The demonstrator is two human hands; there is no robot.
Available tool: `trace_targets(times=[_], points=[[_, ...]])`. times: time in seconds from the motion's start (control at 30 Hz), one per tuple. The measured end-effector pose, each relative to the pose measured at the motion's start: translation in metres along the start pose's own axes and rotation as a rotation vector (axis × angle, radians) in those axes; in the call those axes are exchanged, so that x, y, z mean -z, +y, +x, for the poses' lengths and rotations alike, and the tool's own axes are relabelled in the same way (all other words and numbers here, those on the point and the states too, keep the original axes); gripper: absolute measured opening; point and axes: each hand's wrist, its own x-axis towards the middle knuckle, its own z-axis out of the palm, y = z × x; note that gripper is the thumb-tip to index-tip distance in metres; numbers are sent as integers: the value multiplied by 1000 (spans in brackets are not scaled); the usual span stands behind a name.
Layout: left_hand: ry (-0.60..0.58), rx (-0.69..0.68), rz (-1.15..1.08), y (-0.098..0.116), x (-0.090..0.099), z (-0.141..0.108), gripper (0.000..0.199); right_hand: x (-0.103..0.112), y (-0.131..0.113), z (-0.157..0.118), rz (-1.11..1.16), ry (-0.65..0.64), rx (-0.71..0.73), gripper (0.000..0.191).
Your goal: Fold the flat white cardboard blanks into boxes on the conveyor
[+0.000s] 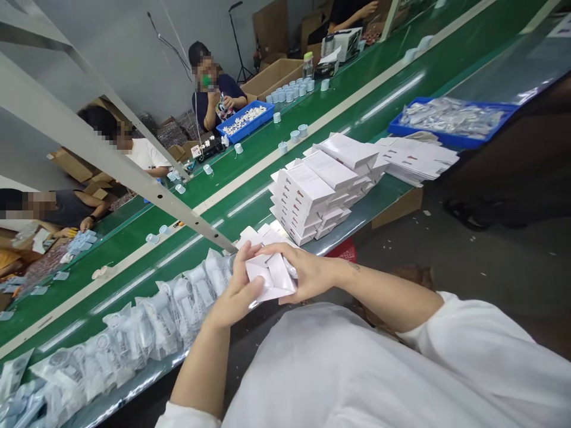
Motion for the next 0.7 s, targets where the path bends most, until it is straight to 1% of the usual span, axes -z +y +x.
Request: trace_targets(times=[0.07,0.1,0.17,0.23,0.3,0.33,0.37,0.43,0.47,0.5,0.53,0.6,0.63,0.7], points=[[-7,-25,-113,5,4,6,67,6,-1,-3,6,36,-90,97],[3,-50,-104,6,4,8,65,8,-2,-4,-2,58,-113,96],[22,-75,26,9,0,11,61,9,-1,-5,-37,71,-112,91],[34,-65,140,7,-7,11,59,10,2,-7,-40,43,-98,92],[41,-90,185,3,-15,10,62,10,7,-9,83,-34,-124,98],[35,-120,203,0,-19,9,65,10,10,-9,178,-48,-163,94],[27,-155,226,-4,-21,10,70,11,12,-10,267,-31,-225,82],[6,-205,278,-14,-23,11,80,12,14,-8,362,58,-391,52],[-14,-214,300,-19,-23,13,87,13,14,-7,354,109,-472,41],[-37,-220,321,-24,-22,14,96,14,13,-5,322,135,-539,36],[-61,-229,346,-30,-21,15,105,16,11,-3,285,122,-582,34],[-84,-253,405,-40,-18,17,120,18,7,3,224,49,-590,35],[-78,-266,429,-45,-17,17,123,19,7,6,200,16,-568,36],[-42,-275,460,-51,-17,18,118,22,9,11,162,-57,-496,37]])
